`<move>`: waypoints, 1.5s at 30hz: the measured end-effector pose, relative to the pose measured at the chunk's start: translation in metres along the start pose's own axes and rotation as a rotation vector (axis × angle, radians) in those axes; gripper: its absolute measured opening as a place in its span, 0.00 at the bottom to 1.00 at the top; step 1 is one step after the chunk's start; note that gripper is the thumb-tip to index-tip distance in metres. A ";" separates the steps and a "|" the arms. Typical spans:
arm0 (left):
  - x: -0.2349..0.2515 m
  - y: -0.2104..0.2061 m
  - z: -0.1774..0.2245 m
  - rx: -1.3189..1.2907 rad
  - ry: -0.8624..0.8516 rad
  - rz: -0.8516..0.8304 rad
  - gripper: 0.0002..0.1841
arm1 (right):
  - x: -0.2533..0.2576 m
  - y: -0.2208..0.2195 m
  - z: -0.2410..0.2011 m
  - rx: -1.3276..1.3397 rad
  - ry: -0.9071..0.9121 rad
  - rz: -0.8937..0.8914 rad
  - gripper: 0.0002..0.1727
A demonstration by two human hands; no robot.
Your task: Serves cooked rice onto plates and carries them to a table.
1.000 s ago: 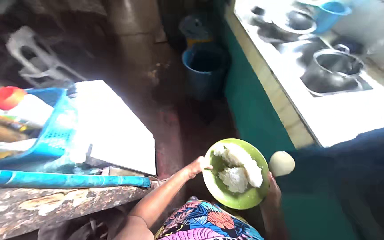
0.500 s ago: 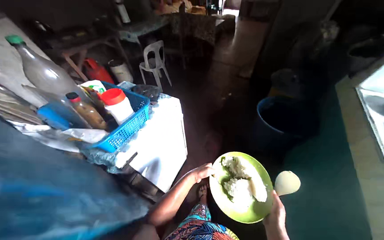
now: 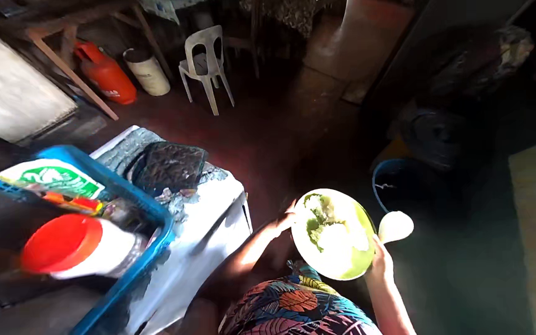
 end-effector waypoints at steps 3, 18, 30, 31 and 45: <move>0.059 0.029 0.019 -0.027 -0.027 0.057 0.36 | 0.061 -0.048 -0.024 0.016 0.007 -0.030 0.17; 0.359 0.246 0.117 -0.198 -0.239 0.537 0.30 | 0.401 -0.369 -0.140 -0.019 -0.142 -0.247 0.16; 0.544 0.500 0.199 -0.100 -0.078 0.773 0.28 | 0.584 -0.695 -0.158 -0.078 -0.229 -0.438 0.16; 0.565 0.518 0.204 -0.100 -0.065 0.754 0.29 | 0.600 -0.714 -0.164 -0.096 -0.221 -0.440 0.17; 0.828 0.743 0.293 -0.265 -0.024 0.783 0.27 | 0.831 -0.998 -0.236 -0.256 -0.101 -0.448 0.18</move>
Point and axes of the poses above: each hand's wrist, its own x-axis towards the middle knuckle, its own y-axis out of the back of the hand, z = x × y, the point moved 9 cm from there along x, towards the middle knuckle, and after that the axes turned 6 degrees about -y, right-handed, at the moved point
